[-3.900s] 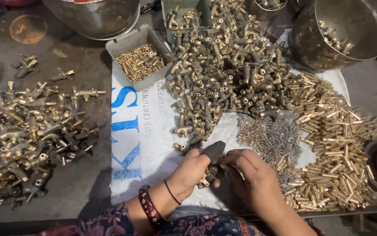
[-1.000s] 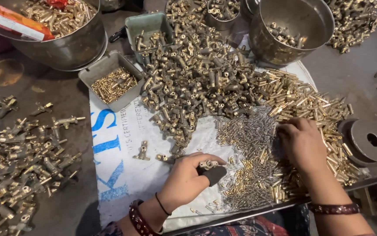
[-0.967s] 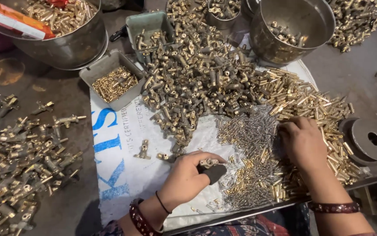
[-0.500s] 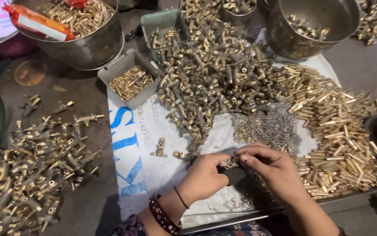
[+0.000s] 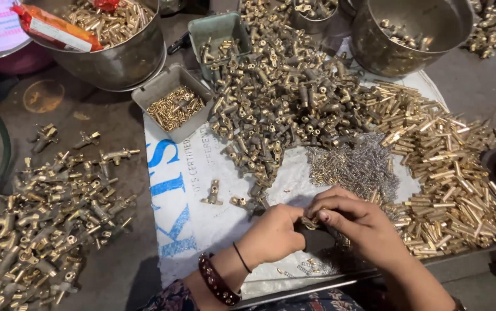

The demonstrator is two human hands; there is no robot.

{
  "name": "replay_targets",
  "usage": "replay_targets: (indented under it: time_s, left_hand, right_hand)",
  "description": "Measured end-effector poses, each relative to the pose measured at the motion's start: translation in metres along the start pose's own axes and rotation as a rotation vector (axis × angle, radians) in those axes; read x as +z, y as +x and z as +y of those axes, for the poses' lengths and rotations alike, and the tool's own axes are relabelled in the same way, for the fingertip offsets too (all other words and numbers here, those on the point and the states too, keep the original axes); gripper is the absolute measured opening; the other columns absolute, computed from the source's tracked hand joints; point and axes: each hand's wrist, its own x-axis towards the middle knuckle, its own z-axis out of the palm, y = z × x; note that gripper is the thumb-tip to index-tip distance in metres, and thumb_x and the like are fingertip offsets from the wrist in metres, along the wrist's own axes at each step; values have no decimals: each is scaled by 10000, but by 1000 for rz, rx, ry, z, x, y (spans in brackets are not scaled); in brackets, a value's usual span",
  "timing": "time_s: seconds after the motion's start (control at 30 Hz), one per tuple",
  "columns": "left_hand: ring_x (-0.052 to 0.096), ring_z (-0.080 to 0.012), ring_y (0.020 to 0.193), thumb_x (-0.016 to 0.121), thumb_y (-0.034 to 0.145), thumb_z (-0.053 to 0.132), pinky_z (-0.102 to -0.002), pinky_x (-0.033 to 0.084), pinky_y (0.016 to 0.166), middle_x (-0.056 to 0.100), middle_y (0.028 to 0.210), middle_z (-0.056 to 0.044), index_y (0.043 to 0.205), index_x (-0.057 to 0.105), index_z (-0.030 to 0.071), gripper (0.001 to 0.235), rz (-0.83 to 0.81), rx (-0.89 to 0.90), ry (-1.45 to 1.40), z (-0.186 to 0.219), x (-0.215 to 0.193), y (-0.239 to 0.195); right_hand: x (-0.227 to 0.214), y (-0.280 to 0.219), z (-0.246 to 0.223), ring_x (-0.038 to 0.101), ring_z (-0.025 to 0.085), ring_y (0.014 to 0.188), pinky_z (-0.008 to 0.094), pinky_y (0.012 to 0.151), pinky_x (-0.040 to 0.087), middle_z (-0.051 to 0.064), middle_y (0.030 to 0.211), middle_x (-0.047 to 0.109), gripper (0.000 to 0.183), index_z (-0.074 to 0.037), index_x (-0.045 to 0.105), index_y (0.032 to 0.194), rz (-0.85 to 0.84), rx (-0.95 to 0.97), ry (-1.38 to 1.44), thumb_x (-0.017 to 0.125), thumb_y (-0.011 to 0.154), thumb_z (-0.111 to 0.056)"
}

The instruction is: Assembling small brass gas valve components by hand on a workbench.

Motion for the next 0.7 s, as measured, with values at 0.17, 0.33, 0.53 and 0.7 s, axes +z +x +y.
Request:
replay_targets:
  time_s: [0.17, 0.33, 0.53, 0.7]
  left_hand:
    - [526, -48, 579, 711, 840, 32, -246, 406, 489, 621, 703, 37, 981, 735, 2, 147, -127, -116, -67, 13, 7, -1]
    - [573, -56, 516, 632, 990, 209, -183, 388, 439, 701, 736, -18, 1000, 745, 54, 192, -184, -202, -341, 12, 0, 2]
    - [596, -96, 497, 485, 1076, 360, -204, 385, 396, 668, 670, -46, 934, 714, 5, 446, 136, -49, -419, 52, -34, -1]
    - [575, -103, 492, 508, 1007, 326, -240, 385, 397, 631, 651, -37, 891, 724, 3, 405, 412, -106, -608, 44, -47, 0]
  right_hand:
    - [-6, -19, 9, 660, 207, 990, 337, 856, 531, 87, 1099, 689, 200, 23, 780, 1002, -76, 69, 213, 655, 943, -121]
    - [-4, -12, -7, 671, 206, 1046, 363, 910, 549, 73, 1150, 712, 233, -16, 796, 1037, -41, 3, -47, 730, 839, -118]
    - [19, 38, -5, 726, 231, 1015, 360, 902, 588, 75, 1110, 752, 274, -69, 766, 1074, 120, -38, -446, 752, 802, -106]
    - [52, 58, 5, 672, 327, 884, 421, 738, 557, 85, 941, 705, 201, -114, 766, 999, 125, -187, -939, 727, 812, -176]
